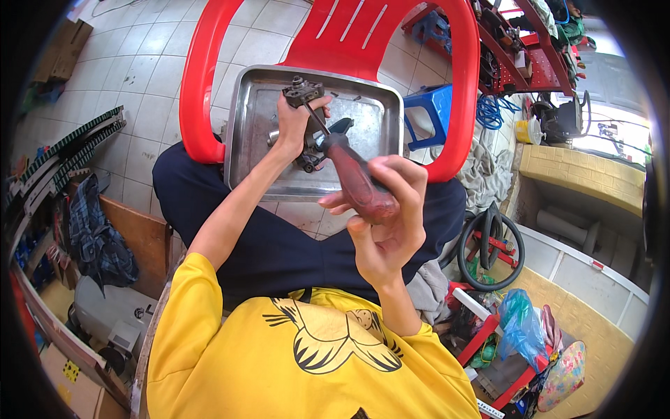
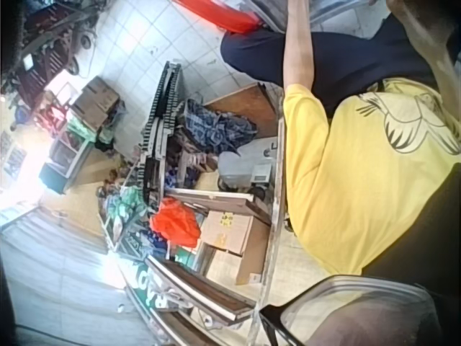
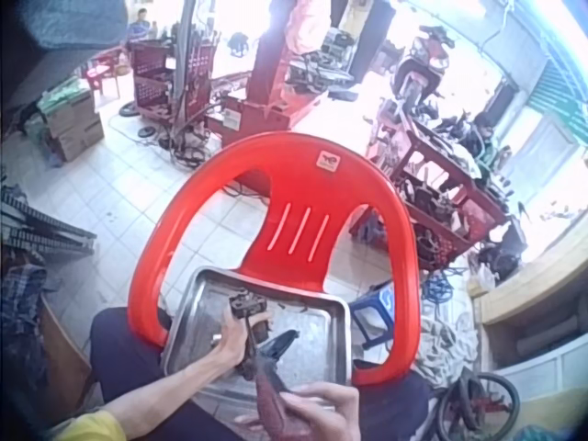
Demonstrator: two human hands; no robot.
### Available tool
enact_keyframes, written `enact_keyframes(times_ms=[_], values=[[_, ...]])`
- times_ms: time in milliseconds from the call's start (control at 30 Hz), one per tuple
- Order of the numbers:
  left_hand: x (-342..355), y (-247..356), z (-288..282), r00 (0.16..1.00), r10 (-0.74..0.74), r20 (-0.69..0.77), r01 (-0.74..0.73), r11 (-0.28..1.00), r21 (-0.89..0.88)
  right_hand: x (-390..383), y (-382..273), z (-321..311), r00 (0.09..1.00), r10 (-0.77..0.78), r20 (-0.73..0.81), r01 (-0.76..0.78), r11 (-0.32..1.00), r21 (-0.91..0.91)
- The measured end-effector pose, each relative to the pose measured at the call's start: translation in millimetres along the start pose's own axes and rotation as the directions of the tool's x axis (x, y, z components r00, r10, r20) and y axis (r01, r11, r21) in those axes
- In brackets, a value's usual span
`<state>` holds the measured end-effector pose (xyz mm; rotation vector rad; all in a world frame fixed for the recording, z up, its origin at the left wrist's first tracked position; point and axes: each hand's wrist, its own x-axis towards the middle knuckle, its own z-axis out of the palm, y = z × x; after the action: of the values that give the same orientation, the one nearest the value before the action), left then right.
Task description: The person uses a screwdriver to loosen and tighten screws on a mechanical part held over a metal tray.
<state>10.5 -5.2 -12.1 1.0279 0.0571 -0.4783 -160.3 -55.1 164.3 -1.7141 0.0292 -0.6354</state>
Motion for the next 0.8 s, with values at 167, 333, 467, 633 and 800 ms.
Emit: enact_keyframes(times_ms=[167,333,467,633,800], values=[[1.8,-1.6,-0.2,1.000,-0.003,-0.011,0.003,1.000,-0.006,3.4,-3.2,10.1,0.994,0.041,-0.102,-0.019,0.979,0.205],[1.2,0.2,0.4,0.999,-0.030,-0.029,0.029,0.999,-0.029,2.9,-1.2,3.7,0.997,0.012,-0.078,-0.010,0.999,0.031],[2.3,-1.4,-2.4,1.000,-0.020,-0.016,0.020,1.000,-0.002,5.1,-5.6,10.4,0.984,0.104,-0.145,-0.071,0.974,0.217],[3.4,-2.5,-2.8,1.000,-0.026,-0.003,0.026,0.999,-0.027,3.7,5.8,12.8,0.987,0.021,-0.159,0.018,0.971,0.237],[6.6,0.5,-5.4,0.996,-0.083,-0.044,0.082,0.996,-0.034,5.8,3.6,-6.2,0.999,-0.019,-0.039,0.010,0.976,-0.218]])
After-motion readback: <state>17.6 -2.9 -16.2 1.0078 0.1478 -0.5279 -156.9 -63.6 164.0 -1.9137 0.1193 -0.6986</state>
